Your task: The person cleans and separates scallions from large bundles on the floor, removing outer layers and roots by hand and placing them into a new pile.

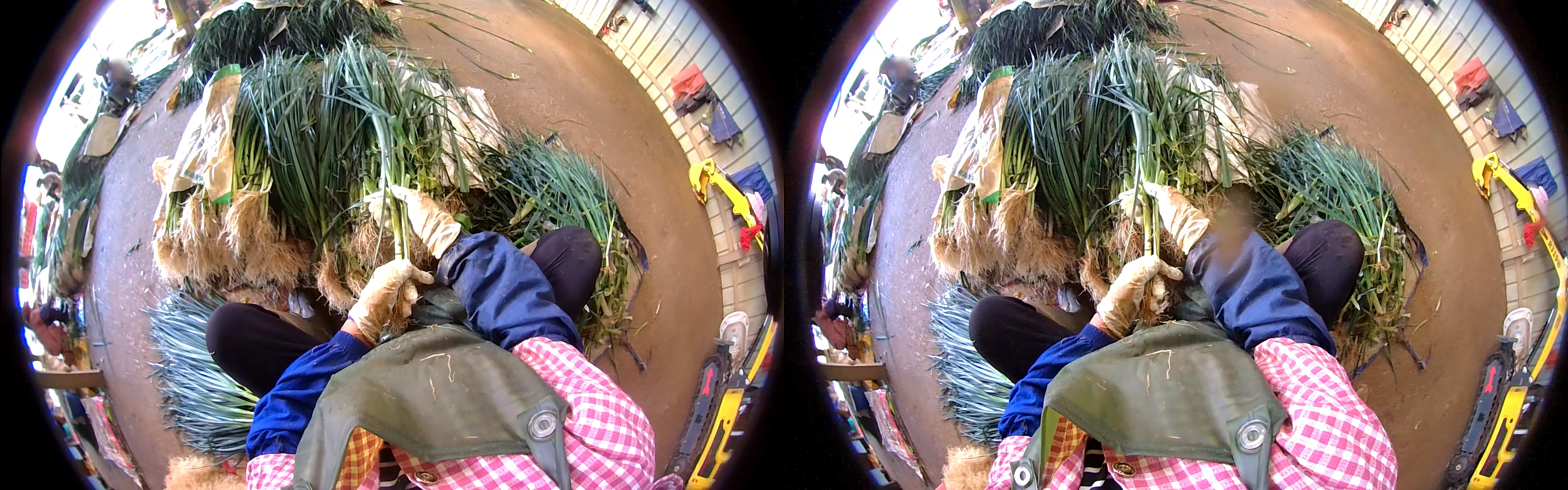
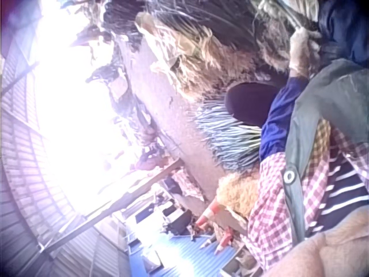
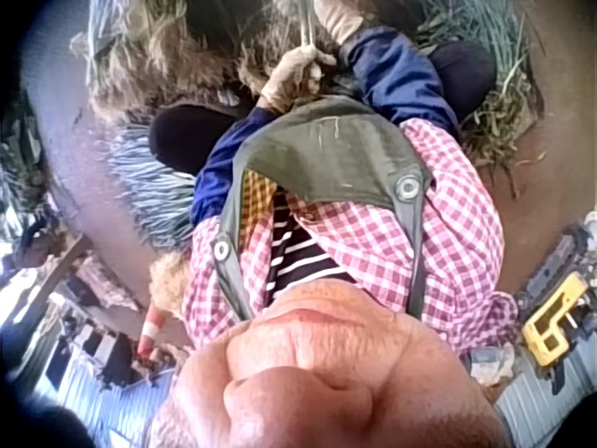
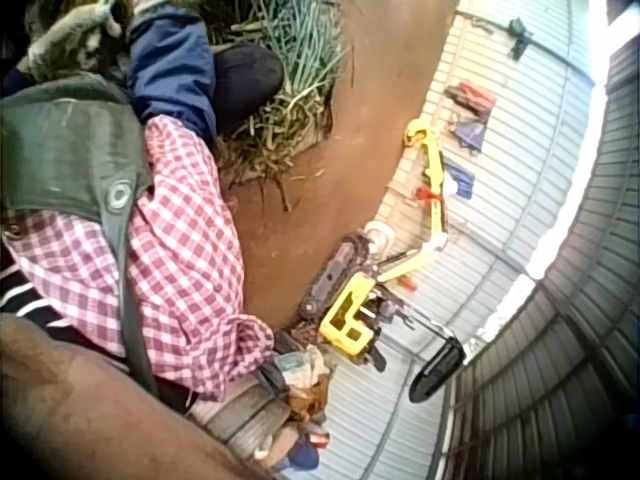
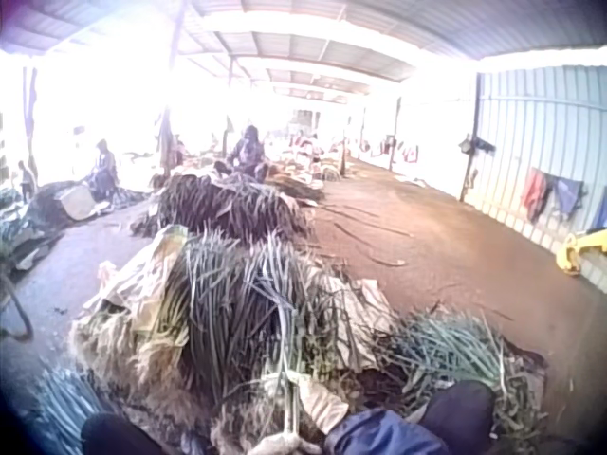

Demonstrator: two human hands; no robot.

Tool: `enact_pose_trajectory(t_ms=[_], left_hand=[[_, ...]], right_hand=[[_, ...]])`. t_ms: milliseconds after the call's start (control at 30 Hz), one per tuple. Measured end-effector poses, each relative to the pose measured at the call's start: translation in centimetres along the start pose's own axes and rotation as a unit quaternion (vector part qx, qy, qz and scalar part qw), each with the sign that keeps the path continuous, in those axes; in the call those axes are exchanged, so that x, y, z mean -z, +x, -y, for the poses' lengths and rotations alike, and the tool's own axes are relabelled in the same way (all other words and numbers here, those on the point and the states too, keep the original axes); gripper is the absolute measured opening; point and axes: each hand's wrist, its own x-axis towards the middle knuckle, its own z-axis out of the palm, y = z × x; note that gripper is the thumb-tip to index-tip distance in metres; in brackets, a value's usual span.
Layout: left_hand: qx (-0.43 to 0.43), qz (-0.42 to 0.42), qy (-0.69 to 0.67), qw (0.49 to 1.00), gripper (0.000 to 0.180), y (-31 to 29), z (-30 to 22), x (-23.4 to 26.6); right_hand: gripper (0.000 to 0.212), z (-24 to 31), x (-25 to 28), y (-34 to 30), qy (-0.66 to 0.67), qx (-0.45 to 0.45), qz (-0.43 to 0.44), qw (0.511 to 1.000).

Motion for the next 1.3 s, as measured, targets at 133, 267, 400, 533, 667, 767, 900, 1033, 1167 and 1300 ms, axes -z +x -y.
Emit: enact_pose_trajectory(t_ms=[133,267,400,533,667,767,900,1033,1167,1300], left_hand=[[-0.065,-0.033,0.072,0.995,0.041,-1.7,-1.7,-1.1],[-0.162,-0.070,0.048,0.983,0.041,-2.8,-2.9,-0.7],[-0.156,-0.087,0.018,0.984,0.051,-2.3,-2.9,-0.1],[-0.101,-0.020,-0.029,0.994,0.051,0.5,0.5,2.7],[-0.045,-0.010,-0.137,0.990,0.050,2.0,2.4,3.7],[-0.053,-0.031,-0.212,0.975,0.049,2.0,3.2,4.9],[-0.072,0.000,-0.226,0.972,0.046,2.1,3.8,6.4],[-0.066,-0.070,-0.166,0.981,0.033,1.4,2.7,5.3],[-0.054,-0.117,-0.082,0.988,0.028,1.4,1.2,2.8],[-0.104,-0.078,-0.055,0.990,0.029,0.9,1.0,1.9]], right_hand=[[0.047,3.1,-3.7,0.1,-0.119,0.078,-0.064,0.988],[0.039,6.7,-13.0,-0.9,-0.216,0.155,-0.023,0.964],[0.036,5.6,-11.0,2.4,-0.182,0.128,-0.032,0.974],[0.027,0.2,-3.4,3.9,-0.102,-0.031,-0.030,0.994],[0.027,-2.4,-0.6,2.2,-0.151,-0.095,-0.118,0.977],[0.032,1.8,-3.6,1.1,-0.256,0.058,-0.123,0.957],[0.037,12.5,-6.7,-3.7,-0.320,0.133,-0.183,0.920],[0.026,20.6,-1.5,-11.2,-0.403,0.330,-0.399,0.755],[0.018,27.8,11.5,-24.7,-0.631,-0.010,-0.642,0.436],[0.028,22.8,7.0,-23.6,-0.835,-0.095,-0.478,0.255]])
